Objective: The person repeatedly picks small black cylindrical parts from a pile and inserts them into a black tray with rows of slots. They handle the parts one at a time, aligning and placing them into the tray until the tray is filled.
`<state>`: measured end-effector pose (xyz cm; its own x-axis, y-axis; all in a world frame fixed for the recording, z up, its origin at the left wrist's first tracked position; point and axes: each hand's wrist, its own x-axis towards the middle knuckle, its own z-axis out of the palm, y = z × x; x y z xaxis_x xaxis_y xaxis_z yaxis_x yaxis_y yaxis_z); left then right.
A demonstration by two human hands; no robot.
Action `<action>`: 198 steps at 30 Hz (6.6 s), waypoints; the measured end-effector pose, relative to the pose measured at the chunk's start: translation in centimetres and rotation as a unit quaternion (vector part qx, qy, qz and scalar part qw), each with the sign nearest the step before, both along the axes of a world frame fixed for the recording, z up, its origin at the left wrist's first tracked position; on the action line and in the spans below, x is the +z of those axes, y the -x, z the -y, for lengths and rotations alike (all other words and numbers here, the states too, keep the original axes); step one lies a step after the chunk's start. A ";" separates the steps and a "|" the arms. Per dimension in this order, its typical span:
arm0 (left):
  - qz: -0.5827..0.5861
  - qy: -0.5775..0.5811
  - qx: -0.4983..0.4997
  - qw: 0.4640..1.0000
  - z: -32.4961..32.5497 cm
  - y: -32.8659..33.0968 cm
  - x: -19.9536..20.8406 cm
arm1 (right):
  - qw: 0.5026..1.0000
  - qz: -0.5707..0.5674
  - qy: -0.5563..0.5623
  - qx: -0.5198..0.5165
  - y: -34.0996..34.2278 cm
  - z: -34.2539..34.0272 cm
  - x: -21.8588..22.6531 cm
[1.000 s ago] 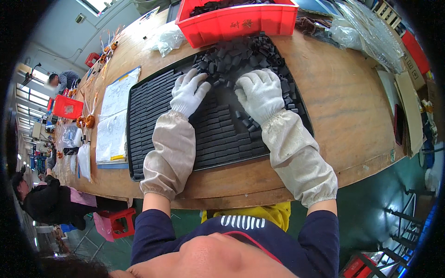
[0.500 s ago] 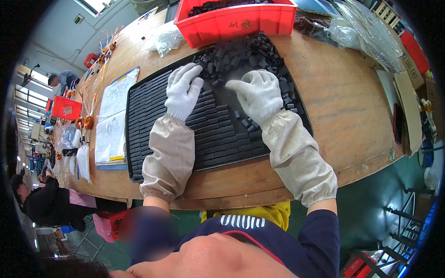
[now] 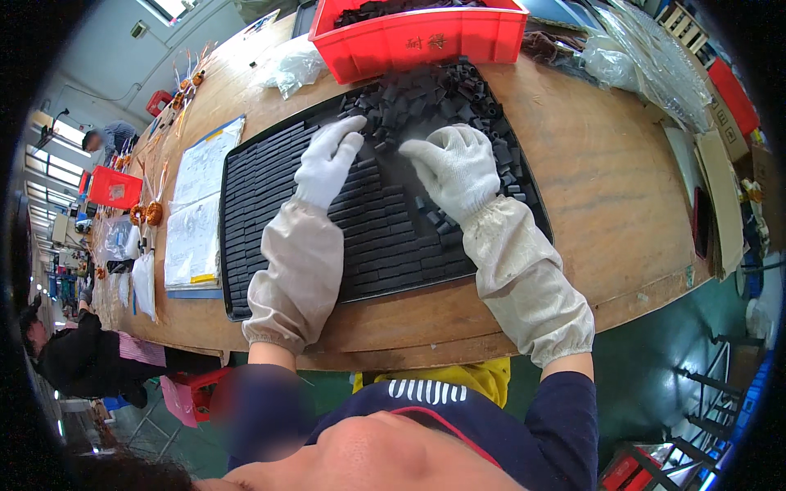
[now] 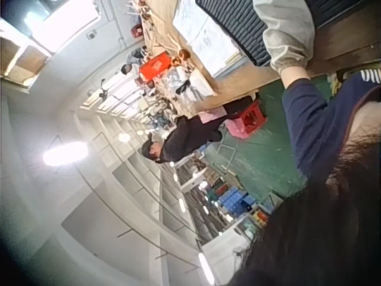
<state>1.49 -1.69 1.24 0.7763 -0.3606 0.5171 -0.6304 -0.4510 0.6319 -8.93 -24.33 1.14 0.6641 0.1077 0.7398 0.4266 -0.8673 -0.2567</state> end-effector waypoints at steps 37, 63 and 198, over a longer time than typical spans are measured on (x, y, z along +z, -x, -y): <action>-0.374 0.126 -0.174 0.902 1.0 4.4 0.6 | 0.969 -0.031 -0.209 0.127 -0.2 -0.4 -0.4; -0.134 -0.026 -0.078 0.988 1.2 4.6 0.4 | 0.989 -0.027 -0.116 0.086 -0.7 -0.1 -0.2; -0.030 -0.454 0.265 0.850 -5.0 -11.7 0.5 | 0.987 -0.025 -0.118 0.109 -0.8 -0.5 -1.4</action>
<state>13.23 3.32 1.76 0.9693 -0.1819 0.1657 -0.1659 -0.9805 -0.1056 -8.09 -23.80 -0.31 0.6802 0.0812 0.7285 0.5783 -0.6701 -0.4653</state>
